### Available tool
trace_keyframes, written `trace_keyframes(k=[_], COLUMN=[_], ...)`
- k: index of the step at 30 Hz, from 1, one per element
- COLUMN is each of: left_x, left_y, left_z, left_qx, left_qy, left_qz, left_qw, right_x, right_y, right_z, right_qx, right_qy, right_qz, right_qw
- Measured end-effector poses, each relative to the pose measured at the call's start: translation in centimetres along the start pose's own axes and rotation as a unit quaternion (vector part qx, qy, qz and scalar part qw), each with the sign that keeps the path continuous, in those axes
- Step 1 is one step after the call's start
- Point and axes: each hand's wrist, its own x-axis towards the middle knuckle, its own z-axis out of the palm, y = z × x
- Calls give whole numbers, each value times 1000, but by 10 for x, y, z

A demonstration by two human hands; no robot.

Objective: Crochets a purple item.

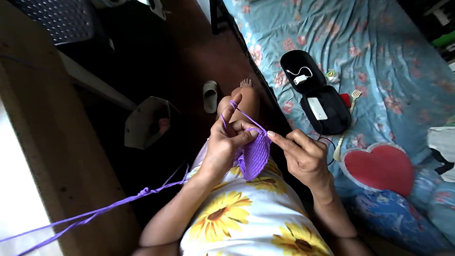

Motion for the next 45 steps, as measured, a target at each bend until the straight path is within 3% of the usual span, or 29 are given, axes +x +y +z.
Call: trace_keyframes(k=[17, 23, 24, 26, 29, 31, 33, 34, 36, 39, 45], left_x=[0, 2, 1, -2, 0, 1, -1, -3, -6, -2, 2], left_y=[-3, -3, -6, -17, -40, -50, -48, -43, -29, -12, 4], left_z=[-1, -1, 1, 5, 5, 4, 8, 11, 12, 3, -7], left_qx=[10, -37, -11, 89, 263, 292, 225, 167, 48, -26, -30], left_qy=[-7, -14, -4, 2, 3, 9, 11, 14, 14, -14, -60], left_qz=[20, -33, 2, 147, 401, 466, 440, 391, 251, 101, 9], left_qw=[1000, 999, 1000, 985, 877, 836, 869, 905, 967, 994, 998], right_x=[0, 0, 0, 3, 11, 18, 22, 21, 16, 8, 5], right_y=[-6, 0, -2, -11, -28, -30, -27, -25, -20, -6, 2], right_z=[0, 3, 4, 5, 4, 2, 6, 8, 11, 13, 13], right_qx=[-64, 118, 136, 148, 224, 367, 487, 499, 408, 191, 13], right_qy=[12, 15, 16, 22, 16, -4, 3, 8, 25, 62, 88], right_qz=[-18, 47, 65, 105, 193, 262, 296, 283, 198, 66, -39], right_qw=[998, 992, 988, 983, 955, 892, 821, 819, 891, 977, 995])
